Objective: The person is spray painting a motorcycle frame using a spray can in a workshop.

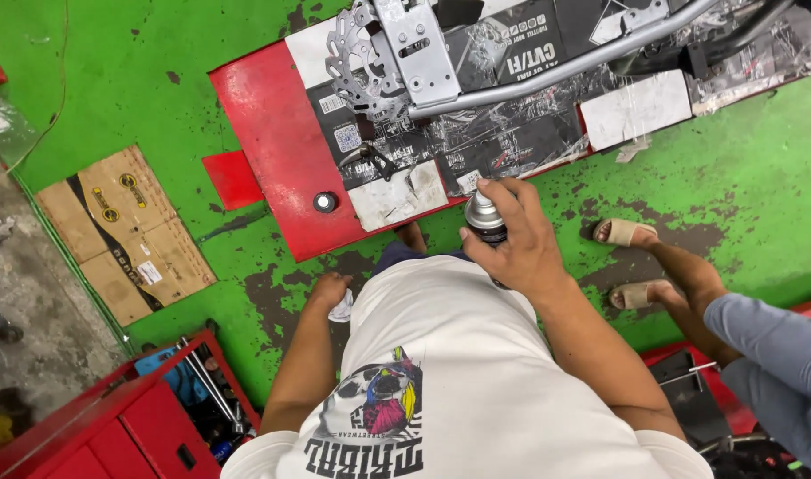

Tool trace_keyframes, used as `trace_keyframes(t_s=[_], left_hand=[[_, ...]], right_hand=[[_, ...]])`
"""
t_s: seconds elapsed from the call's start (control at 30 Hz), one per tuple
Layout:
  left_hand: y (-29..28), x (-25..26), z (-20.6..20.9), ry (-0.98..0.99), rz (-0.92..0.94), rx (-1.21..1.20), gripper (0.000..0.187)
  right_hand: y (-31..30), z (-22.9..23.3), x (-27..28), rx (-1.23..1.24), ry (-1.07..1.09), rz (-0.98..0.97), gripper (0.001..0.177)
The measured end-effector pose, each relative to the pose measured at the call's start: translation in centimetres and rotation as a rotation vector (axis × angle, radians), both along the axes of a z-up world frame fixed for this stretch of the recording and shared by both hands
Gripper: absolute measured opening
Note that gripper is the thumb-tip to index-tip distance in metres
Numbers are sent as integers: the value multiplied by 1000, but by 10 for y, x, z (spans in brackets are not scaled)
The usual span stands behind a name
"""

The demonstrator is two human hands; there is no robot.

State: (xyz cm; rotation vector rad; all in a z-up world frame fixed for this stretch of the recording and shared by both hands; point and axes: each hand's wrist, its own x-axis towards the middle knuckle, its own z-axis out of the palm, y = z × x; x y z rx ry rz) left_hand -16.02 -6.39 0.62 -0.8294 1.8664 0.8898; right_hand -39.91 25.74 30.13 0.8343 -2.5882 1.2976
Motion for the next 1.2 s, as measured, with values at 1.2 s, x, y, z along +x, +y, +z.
trace_keyframes(t_s=[1.2], left_hand=[[44, 16, 8, -112, -34, 19, 56]], right_hand=[[53, -30, -55, -78, -148, 345, 59]])
